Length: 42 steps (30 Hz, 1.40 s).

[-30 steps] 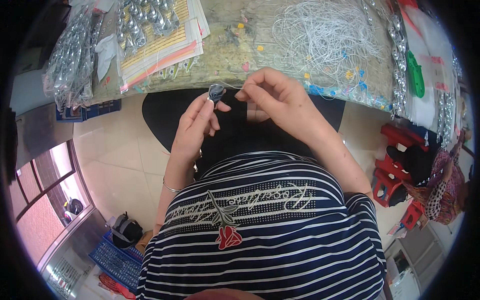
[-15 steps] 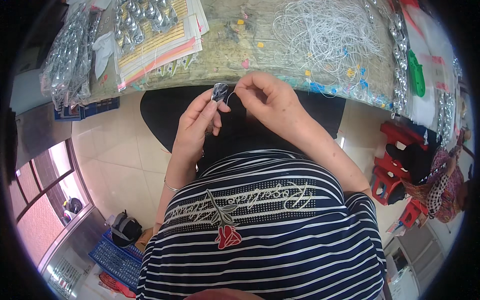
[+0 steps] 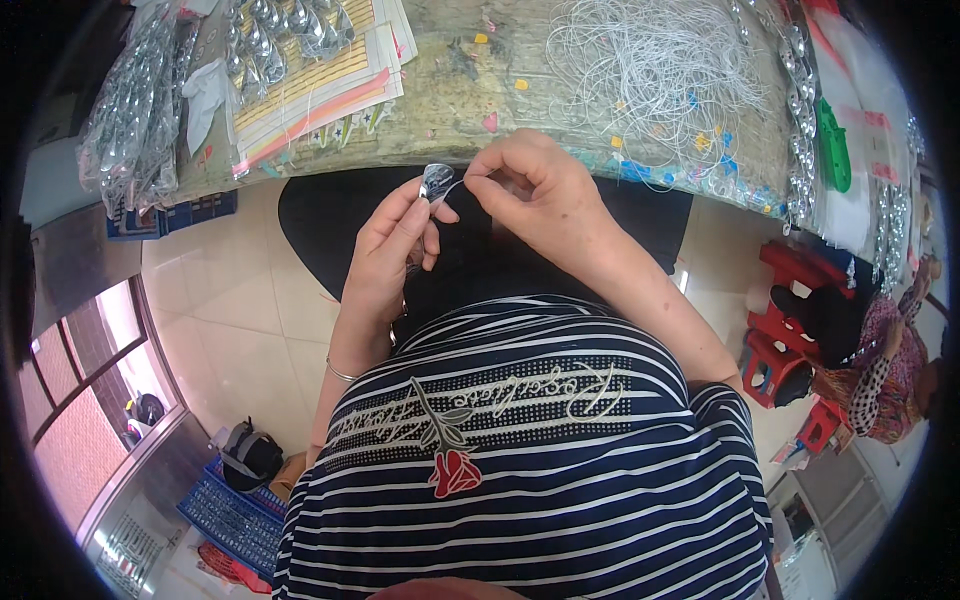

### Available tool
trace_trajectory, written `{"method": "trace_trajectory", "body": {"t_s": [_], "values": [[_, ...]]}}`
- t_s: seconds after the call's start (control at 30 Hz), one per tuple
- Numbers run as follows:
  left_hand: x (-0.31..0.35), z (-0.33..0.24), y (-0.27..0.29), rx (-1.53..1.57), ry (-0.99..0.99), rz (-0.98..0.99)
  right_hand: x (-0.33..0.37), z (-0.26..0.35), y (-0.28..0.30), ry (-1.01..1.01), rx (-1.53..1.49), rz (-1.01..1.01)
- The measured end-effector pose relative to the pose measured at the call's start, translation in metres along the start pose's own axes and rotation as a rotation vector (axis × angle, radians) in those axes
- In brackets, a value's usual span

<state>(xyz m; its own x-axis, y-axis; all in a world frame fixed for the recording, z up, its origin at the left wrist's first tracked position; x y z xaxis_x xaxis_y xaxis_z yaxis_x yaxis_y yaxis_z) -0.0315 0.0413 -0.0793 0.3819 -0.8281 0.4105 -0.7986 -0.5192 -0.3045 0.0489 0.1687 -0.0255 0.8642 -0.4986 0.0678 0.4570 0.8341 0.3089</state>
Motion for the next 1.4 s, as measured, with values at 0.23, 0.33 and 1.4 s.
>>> {"method": "trace_trajectory", "body": {"t_s": [0.23, 0.33, 1.4], "values": [[0.001, 0.0, -0.002, -0.014, 0.006, 0.0, 0.0, 0.005, -0.001, 0.051, 0.052, -0.006], [0.001, -0.001, -0.002, -0.02, 0.003, 0.003, 0.0, 0.008, -0.002, 0.097, 0.071, 0.0], [0.004, 0.006, -0.006, -0.078, 0.043, 0.04, -0.002, -0.001, -0.009, 0.048, 0.095, 0.027]]}}
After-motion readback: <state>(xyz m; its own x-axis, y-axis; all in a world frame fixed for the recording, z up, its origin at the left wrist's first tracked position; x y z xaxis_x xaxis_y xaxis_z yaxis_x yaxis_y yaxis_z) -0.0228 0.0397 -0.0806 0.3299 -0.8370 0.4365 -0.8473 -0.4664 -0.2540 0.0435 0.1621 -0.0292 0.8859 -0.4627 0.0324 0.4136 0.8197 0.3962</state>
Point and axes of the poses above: each hand's wrist, its own x-axis away from the middle knuckle, its own y-axis out of the back of the hand, z = x × y, the point moved 10 cm from there along -x, towards the middle knuckle, and after that the axes turned 4 degrees about z, right-handed, at the moved point
